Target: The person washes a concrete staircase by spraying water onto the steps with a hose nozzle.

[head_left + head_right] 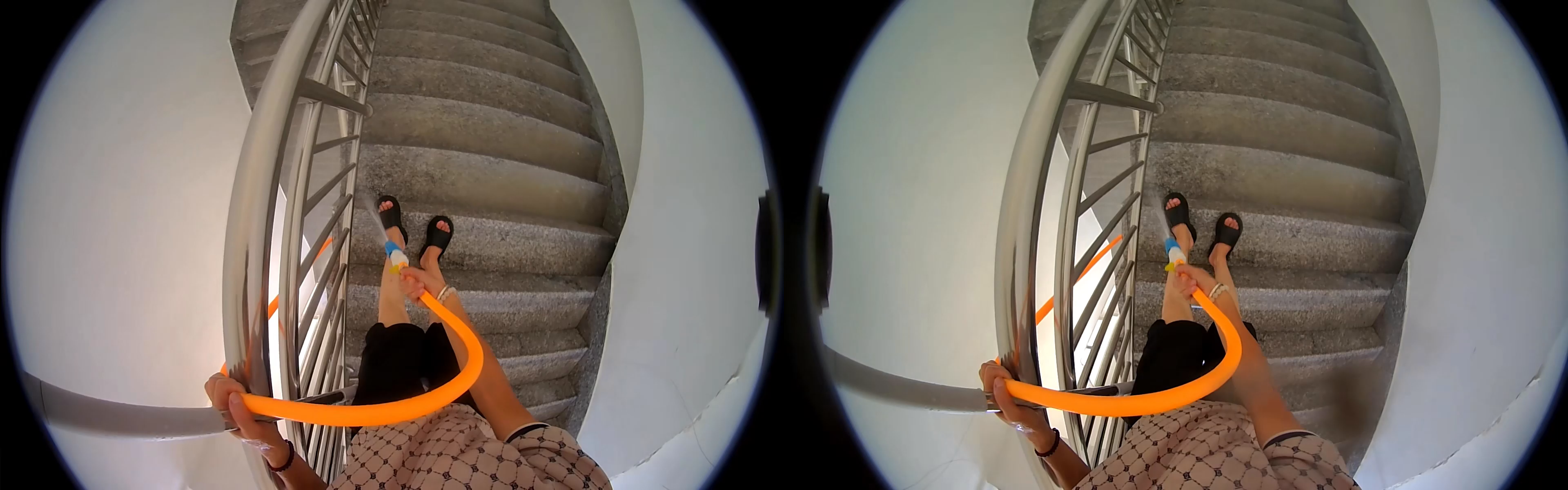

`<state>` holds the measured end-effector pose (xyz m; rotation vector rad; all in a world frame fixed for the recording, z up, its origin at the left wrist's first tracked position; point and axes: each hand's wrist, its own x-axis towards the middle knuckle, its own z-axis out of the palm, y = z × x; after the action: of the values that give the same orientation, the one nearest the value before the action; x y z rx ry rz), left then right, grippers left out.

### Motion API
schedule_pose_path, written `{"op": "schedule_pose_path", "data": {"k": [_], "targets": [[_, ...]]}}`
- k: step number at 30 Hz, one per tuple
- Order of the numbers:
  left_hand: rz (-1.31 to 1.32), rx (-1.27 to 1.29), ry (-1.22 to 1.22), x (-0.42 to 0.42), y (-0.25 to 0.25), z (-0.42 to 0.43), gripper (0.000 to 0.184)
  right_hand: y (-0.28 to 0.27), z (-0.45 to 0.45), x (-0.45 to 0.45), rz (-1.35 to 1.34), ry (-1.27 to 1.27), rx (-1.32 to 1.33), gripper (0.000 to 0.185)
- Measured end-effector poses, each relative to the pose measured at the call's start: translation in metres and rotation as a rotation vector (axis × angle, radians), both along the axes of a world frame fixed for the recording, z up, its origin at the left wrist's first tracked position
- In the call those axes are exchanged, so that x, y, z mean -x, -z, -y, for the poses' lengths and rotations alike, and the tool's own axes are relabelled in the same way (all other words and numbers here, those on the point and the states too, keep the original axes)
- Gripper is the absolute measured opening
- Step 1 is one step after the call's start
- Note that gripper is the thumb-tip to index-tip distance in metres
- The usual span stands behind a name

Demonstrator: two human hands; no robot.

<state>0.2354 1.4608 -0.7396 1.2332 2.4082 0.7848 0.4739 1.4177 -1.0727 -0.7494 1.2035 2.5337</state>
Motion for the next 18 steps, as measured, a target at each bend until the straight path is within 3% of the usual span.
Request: {"op": "schedule_pose_path", "data": {"k": [7, 18], "targets": [[-0.001, 0.013, 0.001, 0.0, 0.001, 0.0, 0.022, 0.007, 0.001, 0.01, 0.069, -0.239, -0.004, 0.016], [-0.027, 0.008, 0.028, 0.0, 0.0, 0.0, 0.021, 0.002, -0.031, 0.011, 0.1, -0.132, 0.002, 0.019]]}}
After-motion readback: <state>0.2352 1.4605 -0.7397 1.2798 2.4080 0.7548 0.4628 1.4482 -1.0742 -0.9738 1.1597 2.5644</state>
